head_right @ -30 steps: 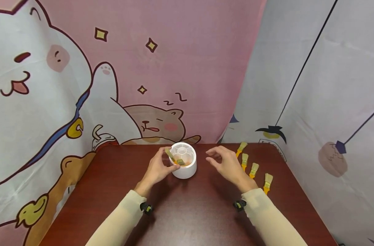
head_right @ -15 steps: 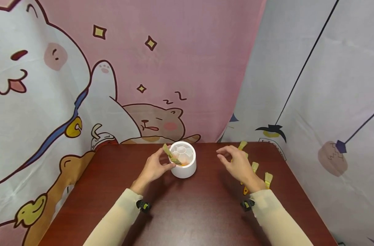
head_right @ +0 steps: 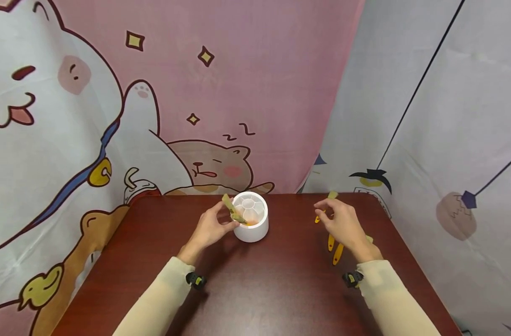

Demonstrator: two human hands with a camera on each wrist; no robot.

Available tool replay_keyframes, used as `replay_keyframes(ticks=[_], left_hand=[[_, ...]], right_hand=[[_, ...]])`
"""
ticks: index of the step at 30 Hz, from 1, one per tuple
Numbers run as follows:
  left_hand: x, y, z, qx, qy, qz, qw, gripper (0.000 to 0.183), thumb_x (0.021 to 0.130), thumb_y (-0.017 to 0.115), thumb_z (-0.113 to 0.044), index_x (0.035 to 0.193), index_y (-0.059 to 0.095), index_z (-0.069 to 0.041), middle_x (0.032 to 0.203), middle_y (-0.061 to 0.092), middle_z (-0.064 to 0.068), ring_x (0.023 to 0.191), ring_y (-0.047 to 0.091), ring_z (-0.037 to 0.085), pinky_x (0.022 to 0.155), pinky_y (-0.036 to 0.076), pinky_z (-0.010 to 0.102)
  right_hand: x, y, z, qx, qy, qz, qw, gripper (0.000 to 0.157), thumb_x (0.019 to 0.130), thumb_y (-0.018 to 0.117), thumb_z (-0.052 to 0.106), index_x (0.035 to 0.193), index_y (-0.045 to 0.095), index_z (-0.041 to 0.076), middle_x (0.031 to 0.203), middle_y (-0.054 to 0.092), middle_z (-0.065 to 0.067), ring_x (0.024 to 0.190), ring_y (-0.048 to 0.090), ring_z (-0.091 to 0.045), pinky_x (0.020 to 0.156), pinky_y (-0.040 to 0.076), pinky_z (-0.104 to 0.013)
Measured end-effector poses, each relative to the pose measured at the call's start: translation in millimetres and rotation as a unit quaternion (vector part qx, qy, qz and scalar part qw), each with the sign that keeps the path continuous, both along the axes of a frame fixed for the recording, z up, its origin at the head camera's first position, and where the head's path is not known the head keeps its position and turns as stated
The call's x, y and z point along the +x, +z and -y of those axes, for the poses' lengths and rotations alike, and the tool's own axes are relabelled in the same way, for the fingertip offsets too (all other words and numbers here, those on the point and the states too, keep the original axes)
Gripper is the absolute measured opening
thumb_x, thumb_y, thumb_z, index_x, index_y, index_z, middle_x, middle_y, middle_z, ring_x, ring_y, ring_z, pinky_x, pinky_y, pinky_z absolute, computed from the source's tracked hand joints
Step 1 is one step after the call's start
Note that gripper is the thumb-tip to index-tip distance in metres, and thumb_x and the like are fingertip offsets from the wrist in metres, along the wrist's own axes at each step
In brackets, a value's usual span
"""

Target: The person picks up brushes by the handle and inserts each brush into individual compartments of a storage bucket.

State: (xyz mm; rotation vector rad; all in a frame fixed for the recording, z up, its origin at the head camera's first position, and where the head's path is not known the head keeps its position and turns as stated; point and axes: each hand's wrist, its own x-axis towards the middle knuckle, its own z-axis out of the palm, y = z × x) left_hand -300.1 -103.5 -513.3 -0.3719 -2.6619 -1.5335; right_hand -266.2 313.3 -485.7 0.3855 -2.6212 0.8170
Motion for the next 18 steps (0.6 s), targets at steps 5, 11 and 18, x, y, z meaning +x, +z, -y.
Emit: replay_keyframes(ticks=[5, 11, 18], left_hand=[[1.5, 2.0, -4, 0.005, -0.013, 0.0, 0.9999, 0.079, 0.095, 0.099, -0.013, 0.164, 0.062, -0.012, 0.158, 0.073, 0.019, 0.139, 0.078, 0.041, 0.104, 0.07, 0.052], [1.5, 0.5, -7, 0.015, -0.018, 0.007, 0.9997, 0.096, 0.089, 0.104, -0.012, 0.172, 0.055, -0.013, 0.156, 0.074, 0.018, 0.139, 0.077, 0.04, 0.108, 0.069, 0.055], [-1.8, -2.3, -10, -0.023, -0.018, -0.021, 0.9994, 0.105, 0.086, 0.107, -0.021, 0.175, 0.051, -0.016, 0.157, 0.074, 0.014, 0.131, 0.073, 0.032, 0.111, 0.062, 0.055]], right_hand=[[-0.6, 1.7, -14, 0.003, -0.033, 0.058, 0.998, 0.024, 0.114, 0.077, 0.016, 0.134, 0.08, 0.003, 0.109, 0.084, -0.018, 0.066, 0.062, -0.017, 0.054, 0.049, -0.028], [-4.6, -7.0, -29, 0.004, -0.07, 0.12, 0.99, 0.029, 0.116, 0.073, 0.019, 0.136, 0.076, -0.002, 0.096, 0.081, -0.019, 0.055, 0.056, -0.019, 0.051, 0.048, -0.032], [1.3, -14.7, -52, 0.034, -0.124, 0.177, 0.976, 0.025, 0.113, 0.075, 0.018, 0.12, 0.075, -0.006, 0.099, 0.076, -0.022, 0.076, 0.068, -0.026, 0.065, 0.057, -0.038]])
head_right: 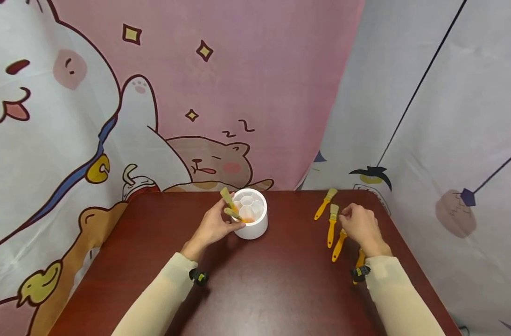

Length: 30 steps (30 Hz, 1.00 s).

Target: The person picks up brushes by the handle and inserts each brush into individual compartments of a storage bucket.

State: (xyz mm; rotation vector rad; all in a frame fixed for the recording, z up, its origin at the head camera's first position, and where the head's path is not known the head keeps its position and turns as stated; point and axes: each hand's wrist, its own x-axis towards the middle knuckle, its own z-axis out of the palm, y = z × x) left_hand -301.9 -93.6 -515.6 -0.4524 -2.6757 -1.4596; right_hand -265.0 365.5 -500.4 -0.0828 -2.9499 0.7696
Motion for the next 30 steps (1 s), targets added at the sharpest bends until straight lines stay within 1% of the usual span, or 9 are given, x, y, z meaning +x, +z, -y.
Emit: replay_keyframes(ticks=[2, 5, 7, 9, 13, 15, 19, 24, 30], left_hand=[[-0.7, -0.2, -1, -0.009, 0.0, -0.004, 0.9999, 0.105, 0.086, 0.108, -0.023, 0.175, 0.051, -0.017, 0.158, 0.073, 0.013, 0.128, 0.072, 0.031, 0.107, 0.061, 0.051], [-0.4, -0.4, -2, -0.016, 0.003, -0.004, 0.9999, 0.104, 0.086, 0.108, -0.025, 0.173, 0.052, -0.016, 0.157, 0.073, 0.014, 0.124, 0.072, 0.031, 0.103, 0.062, 0.048], [0.3, -0.8, -2, -0.015, 0.005, -0.003, 0.9999, 0.103, 0.086, 0.108, -0.025, 0.172, 0.053, -0.014, 0.156, 0.073, 0.015, 0.123, 0.073, 0.032, 0.102, 0.063, 0.048], [1.0, -1.5, -2, -0.009, 0.006, -0.001, 0.9999, 0.104, 0.086, 0.108, -0.024, 0.172, 0.052, -0.012, 0.155, 0.074, 0.016, 0.123, 0.075, 0.033, 0.103, 0.065, 0.05], [1.7, -2.3, -2, 0.0, 0.006, 0.004, 1.0, 0.105, 0.085, 0.108, -0.021, 0.173, 0.051, -0.012, 0.155, 0.073, 0.017, 0.125, 0.076, 0.034, 0.105, 0.067, 0.053], [2.2, -1.8, -2, 0.004, 0.005, 0.008, 0.9999, 0.106, 0.085, 0.108, -0.02, 0.174, 0.05, -0.012, 0.156, 0.073, 0.018, 0.128, 0.076, 0.035, 0.105, 0.068, 0.053], [3.6, -1.1, -1, 0.016, 0.007, 0.021, 0.9996, 0.105, 0.085, 0.108, -0.018, 0.173, 0.051, -0.014, 0.158, 0.071, 0.018, 0.133, 0.076, 0.039, 0.106, 0.069, 0.054], [5.8, -2.7, 0, 0.036, 0.012, 0.036, 0.9986, 0.098, 0.086, 0.107, -0.017, 0.168, 0.054, -0.016, 0.157, 0.071, 0.016, 0.134, 0.077, 0.04, 0.105, 0.07, 0.053], [6.7, -6.7, 1, 0.048, 0.019, 0.035, 0.9981, 0.092, 0.085, 0.108, -0.017, 0.162, 0.058, -0.015, 0.152, 0.072, 0.017, 0.132, 0.078, 0.041, 0.102, 0.071, 0.052]], right_hand=[[3.9, -0.5, -8, 0.01, -0.016, 0.031, 0.999, 0.025, 0.112, 0.073, 0.02, 0.101, 0.073, -0.003, 0.084, 0.068, -0.015, 0.071, 0.063, -0.025, 0.062, 0.053, -0.038], [11.4, -2.2, -20, 0.015, -0.03, 0.084, 0.996, 0.04, 0.109, 0.074, 0.023, 0.073, 0.062, 0.008, 0.066, 0.05, -0.002, 0.06, 0.054, -0.022, 0.057, 0.045, -0.035], [16.7, -4.6, -25, 0.017, -0.038, 0.117, 0.992, 0.051, 0.108, 0.076, 0.025, 0.063, 0.056, 0.013, 0.058, 0.044, 0.002, 0.055, 0.053, -0.02, 0.055, 0.042, -0.034], [21.8, -6.3, -30, 0.012, -0.05, 0.146, 0.988, 0.051, 0.109, 0.079, 0.027, 0.064, 0.061, 0.011, 0.059, 0.05, 0.0, 0.056, 0.059, -0.021, 0.055, 0.046, -0.033], [28.8, -9.5, -34, 0.008, -0.078, 0.184, 0.98, 0.045, 0.108, 0.086, 0.031, 0.081, 0.07, -0.002, 0.071, 0.062, -0.011, 0.062, 0.07, -0.026, 0.058, 0.056, -0.033], [31.2, -11.2, -35, 0.005, -0.088, 0.195, 0.977, 0.046, 0.107, 0.087, 0.032, 0.09, 0.069, -0.007, 0.076, 0.064, -0.015, 0.064, 0.073, -0.027, 0.06, 0.06, -0.033], [35.7, -13.3, -37, 0.003, -0.091, 0.206, 0.974, 0.049, 0.107, 0.088, 0.03, 0.099, 0.067, -0.013, 0.081, 0.066, -0.019, 0.065, 0.076, -0.026, 0.062, 0.063, -0.034], [38.8, -16.8, -40, -0.009, -0.09, 0.208, 0.974, 0.047, 0.106, 0.088, 0.026, 0.102, 0.067, -0.016, 0.08, 0.067, -0.019, 0.066, 0.076, -0.024, 0.064, 0.064, -0.034], [38.9, -22.3, -44, -0.019, -0.097, 0.207, 0.973, 0.043, 0.106, 0.085, 0.026, 0.098, 0.069, -0.013, 0.075, 0.066, -0.013, 0.067, 0.075, -0.025, 0.065, 0.063, -0.035]])
